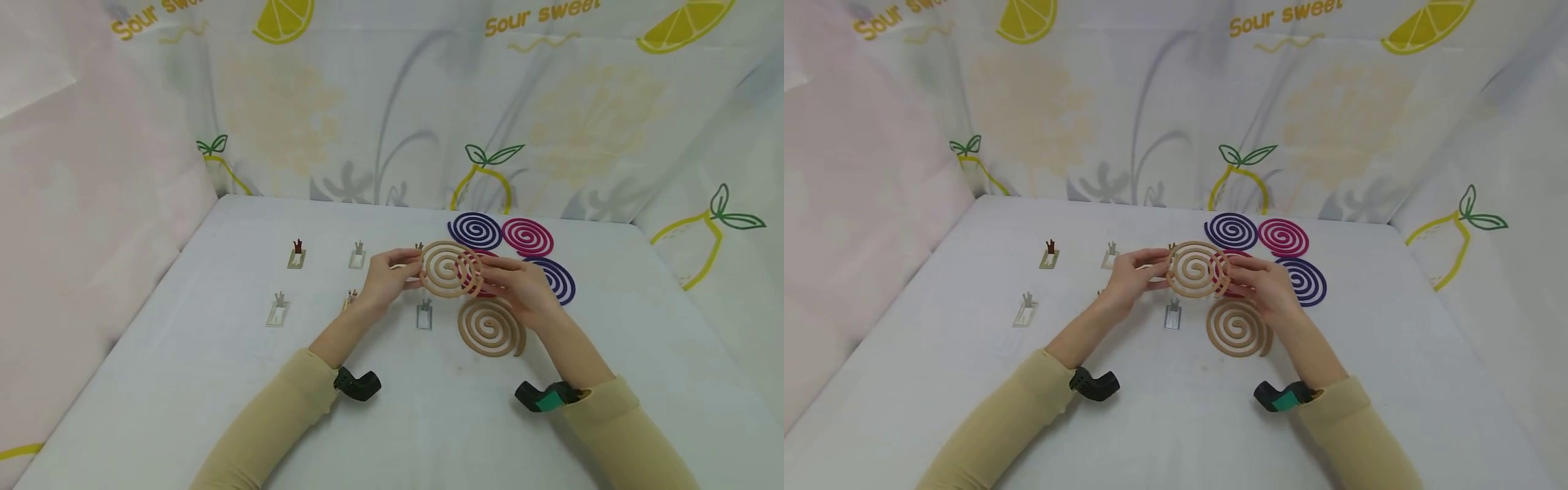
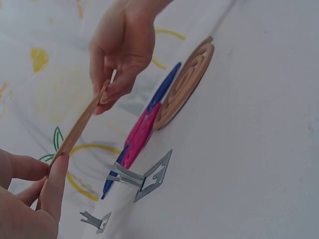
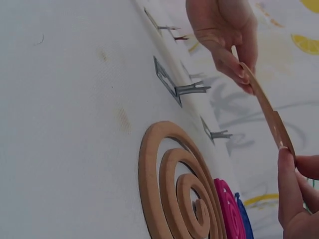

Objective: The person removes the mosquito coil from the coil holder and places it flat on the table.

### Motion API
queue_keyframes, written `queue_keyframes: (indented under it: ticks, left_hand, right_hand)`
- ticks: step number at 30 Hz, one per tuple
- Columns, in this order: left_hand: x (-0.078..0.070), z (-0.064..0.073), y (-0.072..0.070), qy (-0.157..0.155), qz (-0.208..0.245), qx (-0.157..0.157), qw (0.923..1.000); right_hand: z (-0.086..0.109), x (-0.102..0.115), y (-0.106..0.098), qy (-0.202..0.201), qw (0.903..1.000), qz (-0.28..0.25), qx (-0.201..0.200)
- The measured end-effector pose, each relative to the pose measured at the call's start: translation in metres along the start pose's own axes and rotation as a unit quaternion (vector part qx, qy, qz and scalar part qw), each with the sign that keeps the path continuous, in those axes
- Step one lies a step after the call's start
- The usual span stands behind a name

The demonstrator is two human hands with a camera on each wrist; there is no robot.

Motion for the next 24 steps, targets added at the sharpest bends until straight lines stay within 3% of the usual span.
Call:
queue_keyframes:
  ticks: [6, 14, 24]
  left_hand:
    - [0.003, 0.001, 0.013, 0.002, 0.002, 0.008, 1.0]
    - [0.01, 0.0, 0.033, -0.006, -0.002, 0.014, 0.9999]
    - [0.016, 0.004, 0.067, -0.006, -0.016, 0.032, 0.9993]
  right_hand:
    - [0.009, 0.003, -0.013, -0.005, 0.9995, 0.029, 0.009]
    - [0.017, 0.008, -0.029, -0.027, 0.9991, 0.022, 0.025]
    - [0.016, 0.014, -0.063, -0.014, 0.9949, 0.084, 0.053]
Point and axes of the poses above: each hand's wrist, its own z-axis away from the middle knuckle, its own y-axis out of the palm, x = y × z, the point moved 8 cm from there along -z, towards the middle knuckle, and after that the axes turned 2 degrees about -y, right-handed, at the moved point
